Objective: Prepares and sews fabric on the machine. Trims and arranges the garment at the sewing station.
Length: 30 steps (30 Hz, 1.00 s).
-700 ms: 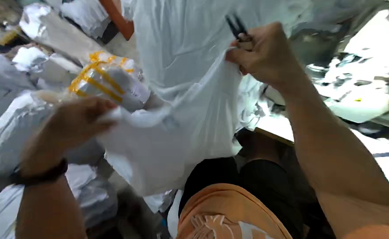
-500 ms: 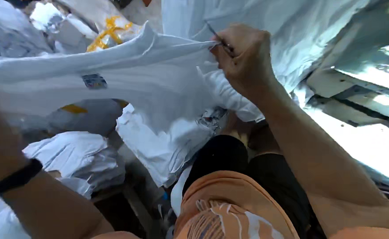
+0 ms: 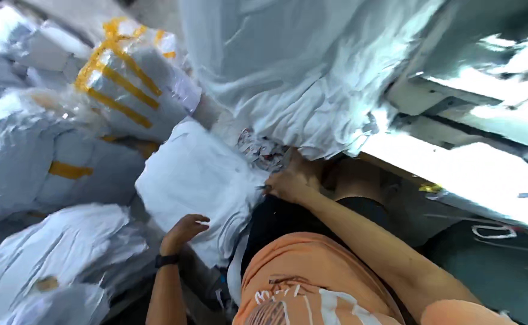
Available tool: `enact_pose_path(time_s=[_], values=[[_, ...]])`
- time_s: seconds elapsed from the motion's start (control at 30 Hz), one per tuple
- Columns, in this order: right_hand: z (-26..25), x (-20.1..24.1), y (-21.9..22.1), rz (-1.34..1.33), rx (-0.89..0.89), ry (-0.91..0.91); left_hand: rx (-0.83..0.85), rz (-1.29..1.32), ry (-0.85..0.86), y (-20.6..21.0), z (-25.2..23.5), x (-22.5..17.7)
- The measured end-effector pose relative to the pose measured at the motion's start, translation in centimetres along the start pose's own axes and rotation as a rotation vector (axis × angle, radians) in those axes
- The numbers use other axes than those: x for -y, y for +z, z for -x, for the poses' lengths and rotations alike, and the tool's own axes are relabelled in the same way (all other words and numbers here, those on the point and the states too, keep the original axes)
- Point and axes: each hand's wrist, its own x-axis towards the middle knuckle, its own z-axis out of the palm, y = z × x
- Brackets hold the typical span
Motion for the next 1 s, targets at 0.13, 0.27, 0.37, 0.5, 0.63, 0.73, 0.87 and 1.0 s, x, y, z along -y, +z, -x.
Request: enact_pose_path(time_s=[0.13,0.27,0.37,0.5,0.63,0.73,0.87,1.0], values=[[6.1,-1.9,-3.9,0.086,-0.742,-0.132,-0.338,0.004,0.533,-1.7,-3.2,-13.3],[11.1,-7.1,-6.9,0.242,-1.094,0.122,-0.44,0.079,0.882,-0.8,-5.9,-24.0],[12.0,-10.5,-6.5,0.169,-1.272,0.285,-0.536,0.053,1.058,-0.5,-7.6,-30.2],[10.0,-8.7,-6.4,0.072,-1.342,0.207,-0.643,-0.081,1.24,-0.6,-8.8,-35.6],[6.4,-4.2,-7.3,0.142,-1.25,0.342,-0.432,-0.248,1.016,-1.2,-10.1,-38.2],[5.6,-3.4,-7.6,0.065,-1.175,0.43,-0.457,0.023,0.885,-2.8,-11.5,-36.4],[6.0,-4.0,-6.8,0.115,-1.257,0.41,-0.578,-0.057,0.832,-3.5,-11.9,-34.2],[6.3,-3.7,-6.4,0.121,-1.182,0.422,-0.579,-0.334,1.194,-2.4,-9.9,-36.9]])
